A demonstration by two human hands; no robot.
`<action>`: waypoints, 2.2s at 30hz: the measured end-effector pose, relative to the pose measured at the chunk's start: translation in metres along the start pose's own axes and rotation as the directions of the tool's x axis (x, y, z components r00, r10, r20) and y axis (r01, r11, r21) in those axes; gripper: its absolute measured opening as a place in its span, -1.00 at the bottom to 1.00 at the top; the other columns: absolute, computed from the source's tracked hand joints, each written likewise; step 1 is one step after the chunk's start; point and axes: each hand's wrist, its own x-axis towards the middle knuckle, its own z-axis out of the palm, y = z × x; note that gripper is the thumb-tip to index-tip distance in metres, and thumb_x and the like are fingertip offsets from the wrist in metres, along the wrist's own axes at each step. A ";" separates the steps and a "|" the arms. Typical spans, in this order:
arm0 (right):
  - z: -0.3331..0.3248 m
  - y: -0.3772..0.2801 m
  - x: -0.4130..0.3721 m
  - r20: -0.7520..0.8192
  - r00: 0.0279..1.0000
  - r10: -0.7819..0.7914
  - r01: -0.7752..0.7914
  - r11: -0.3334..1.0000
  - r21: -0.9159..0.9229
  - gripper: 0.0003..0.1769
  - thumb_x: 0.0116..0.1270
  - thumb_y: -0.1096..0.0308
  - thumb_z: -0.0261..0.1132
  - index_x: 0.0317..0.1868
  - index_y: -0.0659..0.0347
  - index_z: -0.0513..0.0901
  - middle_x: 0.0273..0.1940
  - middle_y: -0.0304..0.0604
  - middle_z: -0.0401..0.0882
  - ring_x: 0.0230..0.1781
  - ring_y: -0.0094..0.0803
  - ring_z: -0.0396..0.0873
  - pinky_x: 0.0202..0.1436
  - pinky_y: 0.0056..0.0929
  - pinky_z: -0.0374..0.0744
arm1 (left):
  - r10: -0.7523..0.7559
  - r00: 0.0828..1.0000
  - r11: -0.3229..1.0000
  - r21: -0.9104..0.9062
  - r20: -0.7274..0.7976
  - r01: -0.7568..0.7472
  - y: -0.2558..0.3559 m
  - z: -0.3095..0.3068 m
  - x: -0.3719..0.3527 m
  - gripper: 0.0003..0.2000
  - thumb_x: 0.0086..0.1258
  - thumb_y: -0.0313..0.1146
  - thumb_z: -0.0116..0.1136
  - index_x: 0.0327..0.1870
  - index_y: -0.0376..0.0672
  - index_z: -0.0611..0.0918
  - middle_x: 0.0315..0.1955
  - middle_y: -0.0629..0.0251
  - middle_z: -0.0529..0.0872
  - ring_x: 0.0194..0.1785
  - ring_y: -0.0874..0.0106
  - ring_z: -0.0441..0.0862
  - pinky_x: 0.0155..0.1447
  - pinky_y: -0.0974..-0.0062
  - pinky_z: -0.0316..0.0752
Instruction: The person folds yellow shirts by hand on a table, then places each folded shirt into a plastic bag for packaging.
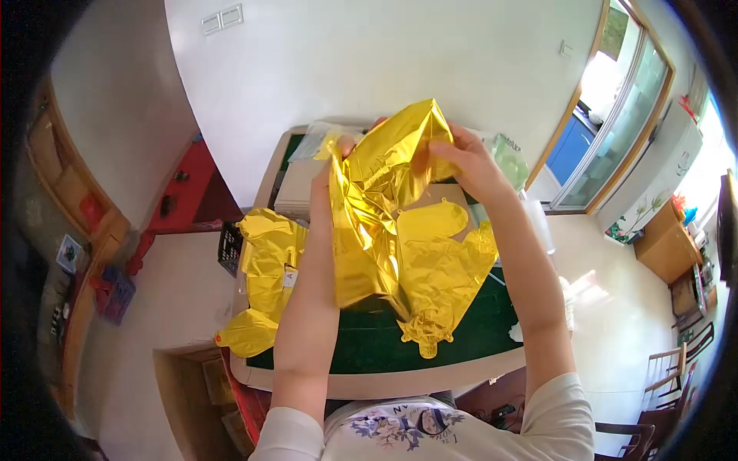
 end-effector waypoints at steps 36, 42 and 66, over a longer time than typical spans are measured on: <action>-0.140 0.250 -0.081 -0.499 0.830 -0.250 -0.318 0.524 -0.790 -0.57 0.24 0.43 0.25 0.13 0.23 0.45 0.12 0.09 0.46 0.15 0.06 0.40 0.23 -0.17 0.39 | -0.014 0.859 -0.485 0.755 -0.512 0.442 -0.116 -0.028 -0.187 -0.33 0.23 -0.40 0.31 0.35 -0.21 0.24 0.17 -0.03 0.40 0.28 0.09 0.37 0.11 0.15 0.50; -0.117 0.271 -0.160 -0.334 0.895 -0.295 -0.229 0.339 -0.912 -0.64 0.31 0.45 0.15 0.13 0.21 0.48 0.16 0.05 0.45 0.18 0.03 0.40 0.29 -0.07 0.34 | -0.281 0.896 -0.658 0.748 -0.345 0.082 -0.154 -0.042 -0.204 -0.36 0.37 -0.10 0.14 0.40 -0.16 0.26 0.43 0.00 0.16 0.52 0.13 0.06 0.48 -0.10 -0.05; -0.114 0.281 -0.166 -0.348 0.898 -0.268 -0.285 0.247 -0.926 -0.71 0.39 0.34 0.11 0.10 0.14 0.48 0.16 -0.09 0.47 0.25 -0.11 0.38 0.42 -0.05 0.24 | -0.544 0.789 -0.690 0.688 -0.287 -0.226 -0.127 -0.088 -0.173 -0.38 0.45 0.07 -0.05 0.48 0.11 0.19 0.49 0.21 0.08 0.55 0.23 -0.01 0.50 -0.21 -0.23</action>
